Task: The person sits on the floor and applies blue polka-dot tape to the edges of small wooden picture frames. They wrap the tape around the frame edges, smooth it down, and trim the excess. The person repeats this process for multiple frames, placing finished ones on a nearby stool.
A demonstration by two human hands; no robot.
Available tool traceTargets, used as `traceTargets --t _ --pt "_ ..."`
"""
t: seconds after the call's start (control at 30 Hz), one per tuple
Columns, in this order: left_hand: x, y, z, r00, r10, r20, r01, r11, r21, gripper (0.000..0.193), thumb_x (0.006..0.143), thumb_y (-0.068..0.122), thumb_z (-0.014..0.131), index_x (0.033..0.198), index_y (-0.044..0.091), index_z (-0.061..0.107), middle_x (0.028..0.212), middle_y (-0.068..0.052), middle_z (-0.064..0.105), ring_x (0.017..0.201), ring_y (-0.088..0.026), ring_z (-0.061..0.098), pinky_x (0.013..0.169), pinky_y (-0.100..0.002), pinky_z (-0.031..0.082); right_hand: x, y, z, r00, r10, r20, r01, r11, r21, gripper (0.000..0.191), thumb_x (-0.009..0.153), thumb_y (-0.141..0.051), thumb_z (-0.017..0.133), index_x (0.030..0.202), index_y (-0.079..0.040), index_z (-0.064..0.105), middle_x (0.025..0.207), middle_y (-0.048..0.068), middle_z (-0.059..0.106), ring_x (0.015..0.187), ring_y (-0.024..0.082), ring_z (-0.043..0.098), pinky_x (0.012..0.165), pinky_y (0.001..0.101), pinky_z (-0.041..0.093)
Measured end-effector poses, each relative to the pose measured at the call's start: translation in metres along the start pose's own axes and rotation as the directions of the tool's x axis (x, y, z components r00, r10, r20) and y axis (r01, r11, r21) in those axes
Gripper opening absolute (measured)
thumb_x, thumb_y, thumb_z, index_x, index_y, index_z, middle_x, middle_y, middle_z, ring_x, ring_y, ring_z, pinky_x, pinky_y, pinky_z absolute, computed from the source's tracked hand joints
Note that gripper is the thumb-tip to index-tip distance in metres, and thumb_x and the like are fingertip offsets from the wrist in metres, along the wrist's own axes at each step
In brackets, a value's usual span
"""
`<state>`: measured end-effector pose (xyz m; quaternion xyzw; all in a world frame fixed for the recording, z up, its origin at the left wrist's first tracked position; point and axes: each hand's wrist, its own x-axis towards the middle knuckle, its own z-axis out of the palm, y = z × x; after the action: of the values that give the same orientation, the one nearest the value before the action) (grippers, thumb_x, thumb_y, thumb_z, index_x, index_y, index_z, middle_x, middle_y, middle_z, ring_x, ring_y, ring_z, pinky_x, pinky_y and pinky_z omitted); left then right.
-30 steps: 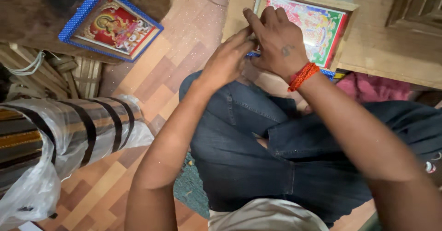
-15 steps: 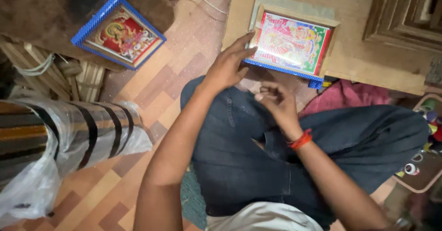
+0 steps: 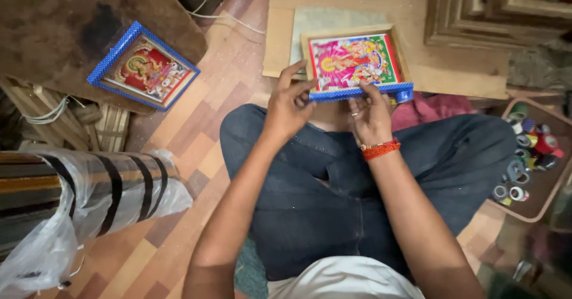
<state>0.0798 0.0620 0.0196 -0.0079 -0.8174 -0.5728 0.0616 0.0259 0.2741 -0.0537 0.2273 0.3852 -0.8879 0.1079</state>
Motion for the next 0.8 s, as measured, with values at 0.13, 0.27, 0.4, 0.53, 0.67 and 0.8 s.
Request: traceTargets --t 0.13,0.27,0.4,0.53,0.67,0.8 --pt "-0.038 0.041 0.006 0.929 0.34 -0.147 -0.302 0.925 0.228 0.072 0.066 0.006 0.09 0.133 0.002 0.065 0.154 -0.016 0.04 0.128 -0.036 0.055 0.105 -0.043 0.049 -0.031 -0.045 0.001 0.948 -0.299 0.11 0.317 0.916 -0.246 0.013 0.088 0.001 0.072 0.097 -0.008 0.068 0.085 -0.002 0.07 0.066 0.007 0.057 0.062 0.0213 0.047" --pt "-0.064 0.079 -0.001 0.948 0.181 -0.261 -0.167 0.983 0.078 0.056 0.078 0.011 0.084 0.131 0.006 0.065 0.149 -0.011 0.051 0.116 -0.027 0.062 0.096 -0.037 0.05 -0.082 -0.103 0.01 0.809 -0.437 0.393 0.586 0.659 -0.472 0.019 0.084 0.002 0.076 0.09 -0.007 0.06 0.083 -0.004 0.067 0.072 0.004 0.06 0.067 0.0207 0.05" --pt "-0.071 0.097 -0.02 0.934 0.077 -0.349 -0.088 0.996 -0.016 0.028 0.098 0.025 0.072 0.119 0.007 0.07 0.137 -0.007 0.068 0.11 -0.019 0.069 0.092 -0.032 0.049 -0.137 -0.146 0.029 0.707 -0.228 0.67 0.708 0.238 -0.665 0.023 0.076 -0.002 0.08 0.083 -0.003 0.058 0.079 -0.001 0.059 0.075 0.006 0.052 0.067 0.0248 0.045" --pt "-0.067 0.094 -0.021 0.995 0.018 -0.101 -0.05 0.945 -0.325 0.039 0.108 0.039 0.057 0.121 0.004 0.068 0.126 -0.006 0.068 0.114 -0.014 0.063 0.101 -0.031 0.048 -0.176 -0.152 0.044 0.677 0.009 0.736 0.732 0.093 -0.675 0.024 0.065 -0.006 0.077 0.081 -0.001 0.061 0.073 0.004 0.061 0.067 0.012 0.056 0.063 0.0286 0.048" --pt "-0.067 0.086 -0.004 0.955 -0.1 0.28 0.232 0.838 -0.494 0.039 0.107 0.04 0.059 0.111 0.002 0.067 0.112 -0.006 0.072 0.105 -0.012 0.063 0.097 -0.03 0.047 -0.187 -0.149 0.044 0.674 0.136 0.726 0.731 0.017 -0.682 0.029 0.063 -0.012 0.078 0.085 0.0 0.062 0.071 0.009 0.059 0.063 0.016 0.058 0.06 0.0307 0.049" --pt "-0.066 0.085 0.011 0.966 -0.09 0.242 0.23 0.728 -0.646 0.028 0.094 0.027 0.073 0.109 0.006 0.064 0.104 -0.005 0.073 0.097 -0.01 0.067 0.091 -0.026 0.053 -0.187 -0.149 0.039 0.716 0.14 0.684 0.691 0.0 -0.723 0.026 0.066 -0.011 0.077 0.085 -0.001 0.064 0.071 0.009 0.06 0.062 0.017 0.058 0.06 0.0318 0.049"
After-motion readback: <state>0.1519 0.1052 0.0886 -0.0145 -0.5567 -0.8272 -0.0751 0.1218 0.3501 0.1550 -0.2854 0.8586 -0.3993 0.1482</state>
